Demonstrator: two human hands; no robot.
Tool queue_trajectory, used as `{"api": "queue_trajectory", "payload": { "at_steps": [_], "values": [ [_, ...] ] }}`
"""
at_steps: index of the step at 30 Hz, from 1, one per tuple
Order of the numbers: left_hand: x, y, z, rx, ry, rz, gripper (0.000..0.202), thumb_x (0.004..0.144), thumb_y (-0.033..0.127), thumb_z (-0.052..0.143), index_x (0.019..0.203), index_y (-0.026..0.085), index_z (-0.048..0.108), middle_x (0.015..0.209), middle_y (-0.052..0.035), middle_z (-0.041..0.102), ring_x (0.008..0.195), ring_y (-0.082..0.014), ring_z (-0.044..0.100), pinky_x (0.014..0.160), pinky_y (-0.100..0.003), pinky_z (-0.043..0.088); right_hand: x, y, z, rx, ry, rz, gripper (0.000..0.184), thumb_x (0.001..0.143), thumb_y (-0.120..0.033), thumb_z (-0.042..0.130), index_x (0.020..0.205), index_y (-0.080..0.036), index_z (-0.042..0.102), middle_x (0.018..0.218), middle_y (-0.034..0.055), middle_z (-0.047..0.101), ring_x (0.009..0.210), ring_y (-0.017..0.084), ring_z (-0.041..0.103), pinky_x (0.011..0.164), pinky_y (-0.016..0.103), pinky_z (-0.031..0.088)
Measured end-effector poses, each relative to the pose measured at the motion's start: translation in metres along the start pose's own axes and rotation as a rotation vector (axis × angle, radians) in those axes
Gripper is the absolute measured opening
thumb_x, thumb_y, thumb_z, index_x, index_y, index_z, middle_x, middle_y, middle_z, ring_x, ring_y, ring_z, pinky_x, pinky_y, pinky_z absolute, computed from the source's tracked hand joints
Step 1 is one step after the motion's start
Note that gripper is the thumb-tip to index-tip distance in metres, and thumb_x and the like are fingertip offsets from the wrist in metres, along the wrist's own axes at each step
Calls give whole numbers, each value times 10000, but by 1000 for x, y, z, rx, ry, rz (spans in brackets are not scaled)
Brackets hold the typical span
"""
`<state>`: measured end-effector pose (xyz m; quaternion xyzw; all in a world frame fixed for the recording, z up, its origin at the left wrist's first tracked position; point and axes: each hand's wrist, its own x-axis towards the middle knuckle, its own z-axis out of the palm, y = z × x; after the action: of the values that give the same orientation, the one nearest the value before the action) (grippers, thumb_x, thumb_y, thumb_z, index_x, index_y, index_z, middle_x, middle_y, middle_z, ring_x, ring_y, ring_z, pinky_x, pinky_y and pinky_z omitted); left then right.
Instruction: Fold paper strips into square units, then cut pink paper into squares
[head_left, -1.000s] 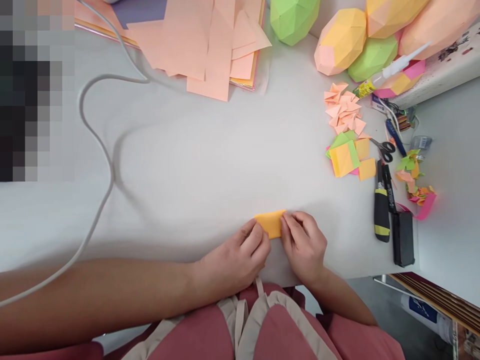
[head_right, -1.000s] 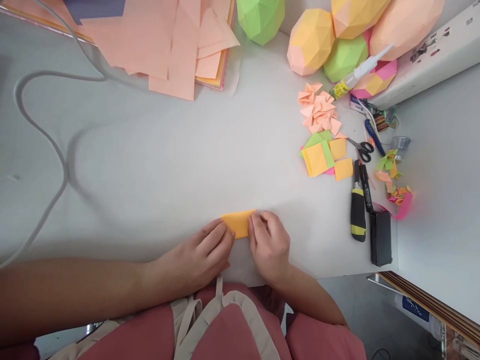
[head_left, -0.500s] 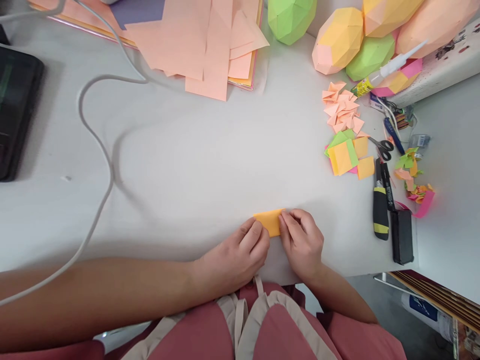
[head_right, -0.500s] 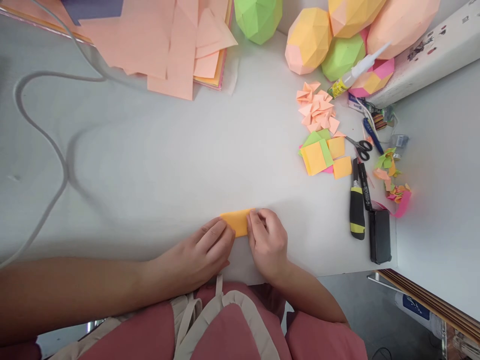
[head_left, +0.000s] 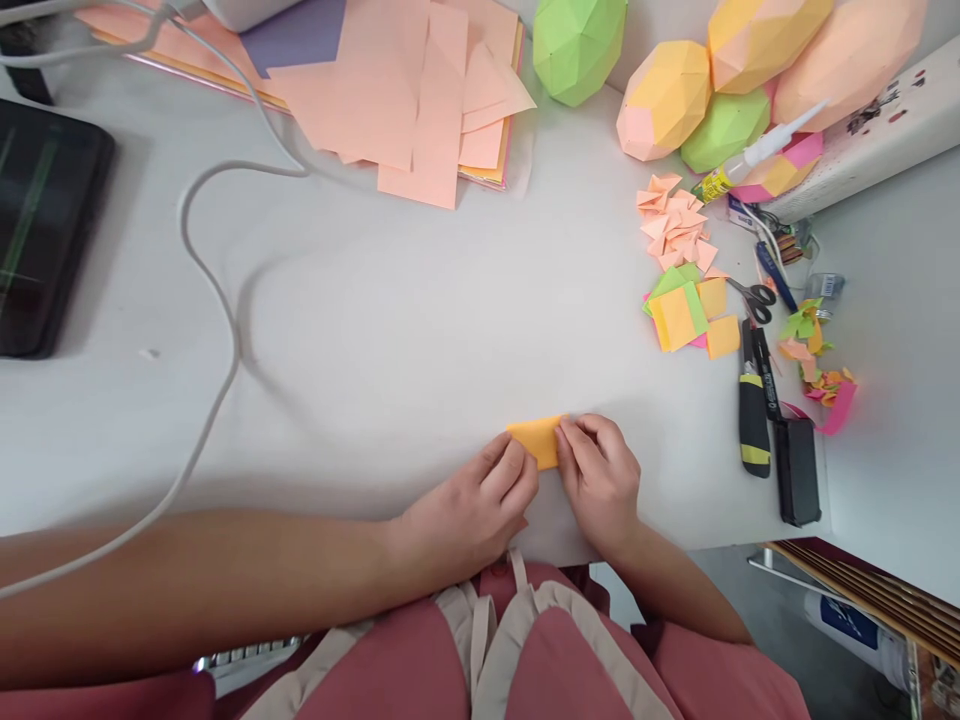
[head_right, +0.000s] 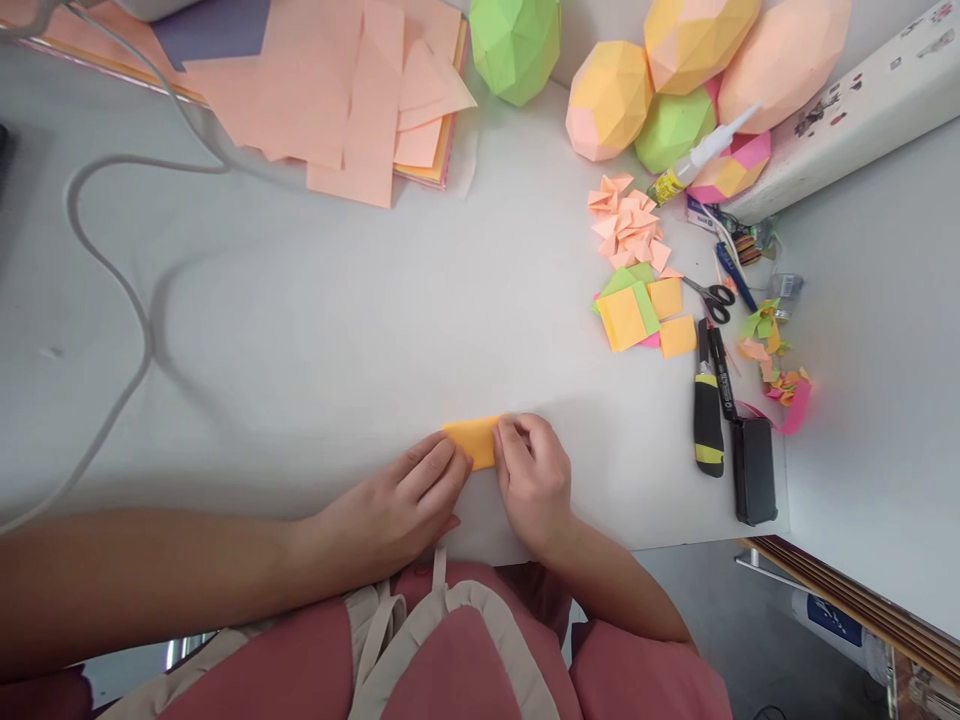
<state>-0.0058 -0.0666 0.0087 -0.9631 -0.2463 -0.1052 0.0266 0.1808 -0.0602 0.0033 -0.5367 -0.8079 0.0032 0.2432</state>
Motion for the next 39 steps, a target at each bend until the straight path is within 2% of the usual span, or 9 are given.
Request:
{"api": "queue_trajectory", "payload": {
  "at_steps": [7,11,16,21,24,28,32,35,39],
  "values": [
    [1,0,2,-32,4,17,373,924,328,449,1037,44,665,1073,-174,602,992,-307,555,965,-485,383,0,-1,-1,-10,-25,12,179,895,-111,506,1020,-168,621,870,55,588,766,136,588,660,244,507],
    [2,-10,0,-71,10,109,256,897,235,492,962,78,683,989,-157,620,939,-278,547,960,-501,369,1,0,0,-11,-10,8,165,896,-108,498,982,-159,629,865,55,587,762,134,583,660,241,501],
    [4,-26,-8,-169,-89,173,129,819,167,568,833,125,689,904,-110,581,905,-246,504,981,-471,344,1,-1,1,-44,-33,-4,133,900,-156,496,969,-147,609,870,74,570,772,145,572,644,248,503],
    [3,-30,-7,-225,-130,159,119,817,202,574,769,133,657,843,-93,524,897,-241,460,890,-395,393,0,-6,-1,-175,-135,-24,359,877,-358,519,1098,-78,564,1024,166,559,885,236,546,657,333,509],
    [4,-30,-2,-257,-120,119,137,830,229,561,829,124,650,859,-89,517,877,-233,448,809,-353,419,0,-8,-2,-260,-206,-15,409,884,-389,492,1143,-78,548,1132,192,553,922,270,521,683,375,484],
    [7,-30,-1,-256,-122,96,185,841,272,567,886,109,641,887,-96,526,853,-234,451,746,-347,431,-1,-3,-4,-280,-232,0,433,901,-376,462,1219,-86,508,1250,198,523,1115,317,462,832,435,433],
    [10,-33,-6,-256,-140,101,236,827,329,606,829,96,646,861,-100,529,856,-238,464,727,-337,439,-8,11,-9,-323,-213,53,456,904,-331,448,1282,-76,467,1284,210,514,1181,332,438,864,465,412],
    [12,-36,-7,-274,-132,125,209,829,310,608,807,105,645,882,-108,539,876,-233,471,728,-328,442,-14,25,-12,-322,-179,89,445,897,-319,466,1280,-92,481,1269,210,527,1170,329,461,857,483,431],
    [16,-39,-2,-253,-40,156,184,864,213,536,731,127,629,842,-104,542,815,-212,483,680,-323,430,-12,33,-15,-195,-10,12,312,875,-258,512,1144,-115,579,1179,184,583,1098,276,537,853,454,487]
  ]
}}
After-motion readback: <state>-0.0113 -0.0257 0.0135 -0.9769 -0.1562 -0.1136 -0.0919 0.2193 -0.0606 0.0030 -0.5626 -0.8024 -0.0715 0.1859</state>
